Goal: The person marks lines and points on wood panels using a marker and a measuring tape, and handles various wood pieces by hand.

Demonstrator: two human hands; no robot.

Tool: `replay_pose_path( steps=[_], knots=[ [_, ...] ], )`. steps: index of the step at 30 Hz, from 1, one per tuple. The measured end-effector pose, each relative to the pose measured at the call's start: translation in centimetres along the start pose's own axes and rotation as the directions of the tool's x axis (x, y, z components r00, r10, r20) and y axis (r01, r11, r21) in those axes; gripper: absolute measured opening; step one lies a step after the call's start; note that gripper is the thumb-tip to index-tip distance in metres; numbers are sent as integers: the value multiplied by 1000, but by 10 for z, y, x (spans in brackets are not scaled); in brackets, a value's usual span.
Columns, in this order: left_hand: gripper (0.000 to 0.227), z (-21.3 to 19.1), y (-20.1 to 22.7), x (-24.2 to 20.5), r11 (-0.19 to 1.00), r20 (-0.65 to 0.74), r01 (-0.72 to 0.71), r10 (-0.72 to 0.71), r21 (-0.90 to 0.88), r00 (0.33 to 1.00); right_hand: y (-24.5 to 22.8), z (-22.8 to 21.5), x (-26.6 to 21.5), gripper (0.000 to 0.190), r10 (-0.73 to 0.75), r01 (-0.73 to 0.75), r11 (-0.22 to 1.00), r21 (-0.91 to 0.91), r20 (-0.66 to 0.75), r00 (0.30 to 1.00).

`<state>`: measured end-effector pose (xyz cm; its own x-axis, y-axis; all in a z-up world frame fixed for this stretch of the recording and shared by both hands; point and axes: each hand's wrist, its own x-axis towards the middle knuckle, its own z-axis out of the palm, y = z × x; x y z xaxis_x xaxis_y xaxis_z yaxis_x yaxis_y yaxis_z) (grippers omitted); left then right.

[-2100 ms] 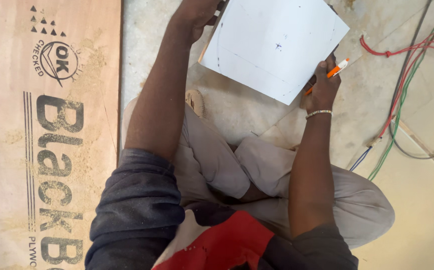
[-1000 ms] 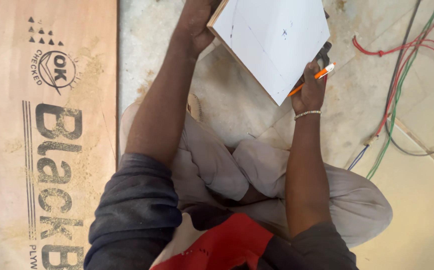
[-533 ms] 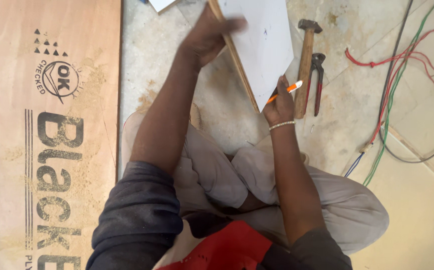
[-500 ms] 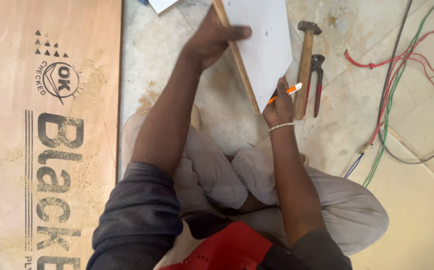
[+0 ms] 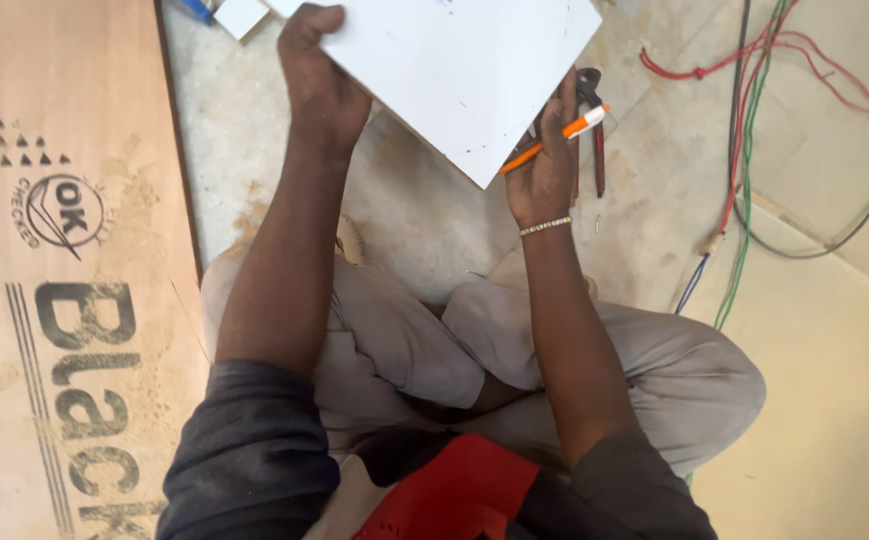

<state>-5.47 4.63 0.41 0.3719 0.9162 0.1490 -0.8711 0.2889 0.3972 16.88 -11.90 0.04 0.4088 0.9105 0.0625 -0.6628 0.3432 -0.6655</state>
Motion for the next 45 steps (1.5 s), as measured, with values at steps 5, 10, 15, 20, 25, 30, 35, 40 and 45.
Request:
replay_pose_path(
  steps=[5, 10, 15, 20, 25, 30, 35, 40, 45],
  knots=[
    [42, 21, -1, -9, 997, -150, -15, 4, -74, 989, -19, 25, 7, 77, -7, 6, 998, -58, -11, 1000],
    [63, 46, 34, -15, 984, 68, 148, -155, 99, 986, -41, -13, 24, 73, -120, 118, 987, -105, -11, 993],
    [79, 54, 50, -5, 908, 234, 183, -285, 378, 930, -71, -50, 25, 67, -213, 228, 914, -335, 81, 974],
    [88, 40, 11, -7, 754, -3, 184, -234, 630, 972, -84, -51, 25, 60, -198, 265, 851, -454, 189, 962],
    [98, 18, 3, -4, 547, -246, 251, -84, 799, 966, -73, -51, 25, 58, -239, 319, 828, -461, 225, 945],
    [97, -8, -11, 2, 585, -232, 194, -9, 788, 973, -58, -58, 32, 61, -327, 208, 663, -719, -29, 944],
    [83, -27, -27, -2, 557, -222, 86, 181, 826, 958, -39, -57, 29, 66, -328, 166, 534, -829, -22, 944],
    [77, -27, -23, 0, 565, -323, 173, 176, 807, 930, -29, -54, 26, 59, -188, 9, 539, -842, -110, 976],
    [77, -21, -26, -1, 554, -358, 209, 174, 806, 917, -28, -49, 24, 49, -78, -214, 612, -762, -328, 942]
  ],
)
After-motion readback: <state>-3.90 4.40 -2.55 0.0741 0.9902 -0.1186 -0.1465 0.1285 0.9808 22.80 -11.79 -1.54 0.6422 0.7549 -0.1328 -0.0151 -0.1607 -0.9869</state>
